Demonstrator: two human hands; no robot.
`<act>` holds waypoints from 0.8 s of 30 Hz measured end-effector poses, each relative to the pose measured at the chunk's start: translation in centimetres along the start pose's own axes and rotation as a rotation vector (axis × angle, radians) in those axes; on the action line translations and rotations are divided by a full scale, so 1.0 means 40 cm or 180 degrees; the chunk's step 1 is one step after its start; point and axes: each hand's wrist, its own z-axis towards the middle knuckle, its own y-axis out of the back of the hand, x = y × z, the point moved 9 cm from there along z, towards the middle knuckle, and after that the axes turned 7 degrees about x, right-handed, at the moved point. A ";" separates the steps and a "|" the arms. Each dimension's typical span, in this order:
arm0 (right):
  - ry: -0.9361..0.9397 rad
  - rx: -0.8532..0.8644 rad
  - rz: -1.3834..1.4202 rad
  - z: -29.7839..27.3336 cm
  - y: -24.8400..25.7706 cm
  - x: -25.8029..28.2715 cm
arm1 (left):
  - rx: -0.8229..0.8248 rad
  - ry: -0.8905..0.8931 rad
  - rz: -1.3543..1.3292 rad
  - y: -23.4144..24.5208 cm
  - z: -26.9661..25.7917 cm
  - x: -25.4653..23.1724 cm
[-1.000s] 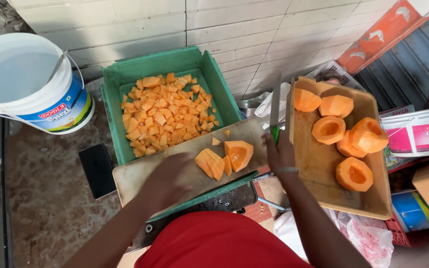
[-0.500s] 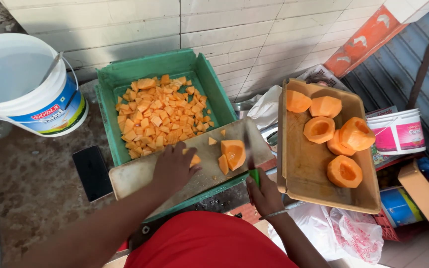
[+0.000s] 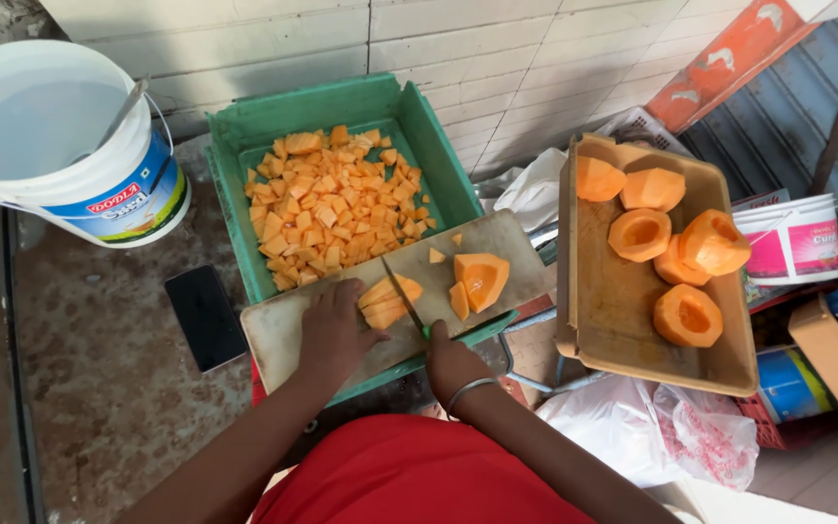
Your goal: The person cuts peeled papaya wedges into small cubes on a wooden board using a knife, then sweeps the diced pieces by hand into a green crate. They work through wedges one at a time from a tray of peeled papaya halves, filling the crate with cubed fruit.
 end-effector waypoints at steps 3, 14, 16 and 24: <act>0.0027 0.0326 -0.0176 0.020 -0.010 -0.004 | 0.0014 0.0038 0.0016 0.022 0.010 -0.021; 0.0110 0.0518 -0.0079 0.000 -0.032 0.043 | 0.0104 -0.0113 0.0033 0.030 -0.009 -0.034; 0.0056 0.0504 -0.0042 -0.034 0.020 0.054 | 0.0154 -0.0140 0.0029 0.024 -0.004 -0.042; 0.0418 -0.1162 0.0988 -0.147 0.208 -0.121 | 0.0793 -0.2210 0.0885 -0.129 0.119 -0.163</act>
